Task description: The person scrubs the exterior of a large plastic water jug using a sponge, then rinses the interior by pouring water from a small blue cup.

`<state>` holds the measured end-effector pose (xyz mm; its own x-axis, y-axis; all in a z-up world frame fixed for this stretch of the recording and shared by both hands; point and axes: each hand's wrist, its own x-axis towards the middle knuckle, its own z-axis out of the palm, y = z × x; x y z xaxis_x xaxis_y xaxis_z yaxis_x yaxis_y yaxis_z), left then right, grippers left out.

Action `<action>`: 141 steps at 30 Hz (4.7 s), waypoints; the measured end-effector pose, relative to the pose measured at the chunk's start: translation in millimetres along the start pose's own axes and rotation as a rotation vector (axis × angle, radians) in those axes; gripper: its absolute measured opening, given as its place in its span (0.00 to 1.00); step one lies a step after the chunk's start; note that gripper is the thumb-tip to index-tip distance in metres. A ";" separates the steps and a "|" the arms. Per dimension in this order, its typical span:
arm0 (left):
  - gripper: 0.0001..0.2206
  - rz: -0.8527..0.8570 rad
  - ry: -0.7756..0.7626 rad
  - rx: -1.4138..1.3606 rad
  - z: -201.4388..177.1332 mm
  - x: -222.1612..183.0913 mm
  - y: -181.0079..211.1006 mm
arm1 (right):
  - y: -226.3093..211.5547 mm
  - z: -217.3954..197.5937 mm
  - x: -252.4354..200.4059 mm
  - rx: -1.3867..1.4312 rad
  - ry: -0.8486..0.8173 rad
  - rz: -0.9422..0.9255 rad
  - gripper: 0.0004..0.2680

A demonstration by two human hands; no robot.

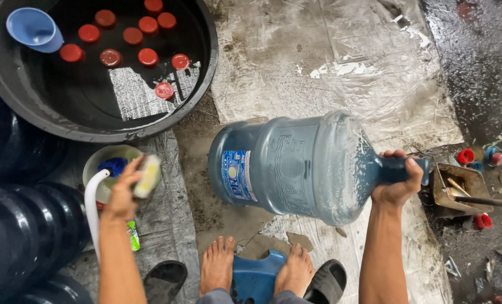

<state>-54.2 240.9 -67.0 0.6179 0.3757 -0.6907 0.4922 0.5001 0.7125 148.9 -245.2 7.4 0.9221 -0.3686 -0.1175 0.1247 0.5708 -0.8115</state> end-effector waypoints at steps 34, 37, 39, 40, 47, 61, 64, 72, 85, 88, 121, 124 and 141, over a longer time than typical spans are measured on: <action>0.28 1.124 0.129 0.606 280.1 -54.8 -54.6 | 6.2 60.7 -21.7 -0.278 0.357 -0.246 0.07; 0.29 1.272 -0.036 0.452 286.4 -49.8 -79.2 | 5.6 65.3 -19.7 -0.276 0.388 -0.222 0.08; 0.31 1.281 0.212 0.543 265.2 21.3 -100.5 | 7.1 63.6 -21.6 -0.274 0.305 -0.251 0.06; 0.31 1.280 0.209 0.548 265.6 -9.9 -77.8 | 8.2 65.6 -26.7 -0.274 0.309 -0.248 0.06; 0.29 0.998 0.028 0.357 252.8 -37.7 -42.7 | 16.9 73.6 -28.6 -0.236 0.236 -0.216 0.04; 0.30 0.726 -0.284 0.431 233.9 -68.4 21.7 | 26.0 57.2 -37.1 -0.233 -0.027 -0.209 0.12; 0.29 0.626 -0.116 0.635 223.6 -26.6 5.8 | 23.9 48.2 -39.0 -0.224 -0.095 -0.173 0.12; 0.31 0.502 -0.253 0.644 211.9 25.1 13.9 | 31.1 47.7 -31.8 -0.190 -0.247 -0.185 0.14; 0.26 0.232 -0.675 0.450 229.9 -31.1 84.4 | 20.5 48.0 -53.9 -0.234 -0.402 -0.201 0.12; 0.27 0.134 -0.383 0.849 230.0 -7.2 76.7 | 21.7 52.8 -53.3 -0.211 -0.403 -0.194 0.11; 0.30 0.734 0.117 0.301 238.8 -53.8 -15.0 | 16.5 102.2 -59.4 -0.258 0.182 -0.227 0.06; 0.24 1.176 -0.028 0.292 249.9 -67.5 -41.4 | 13.0 105.5 -61.4 -0.296 0.208 -0.245 0.04; 0.22 1.111 0.137 0.186 212.5 -13.0 -76.0 | 12.5 41.0 -28.1 -0.023 -0.211 -0.097 0.14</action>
<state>30.6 32.2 -85.8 0.7027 0.6271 0.3362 -0.1967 -0.2829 0.9388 139.5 -197.6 24.0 0.9627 -0.2580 0.0819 0.2104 0.5227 -0.8261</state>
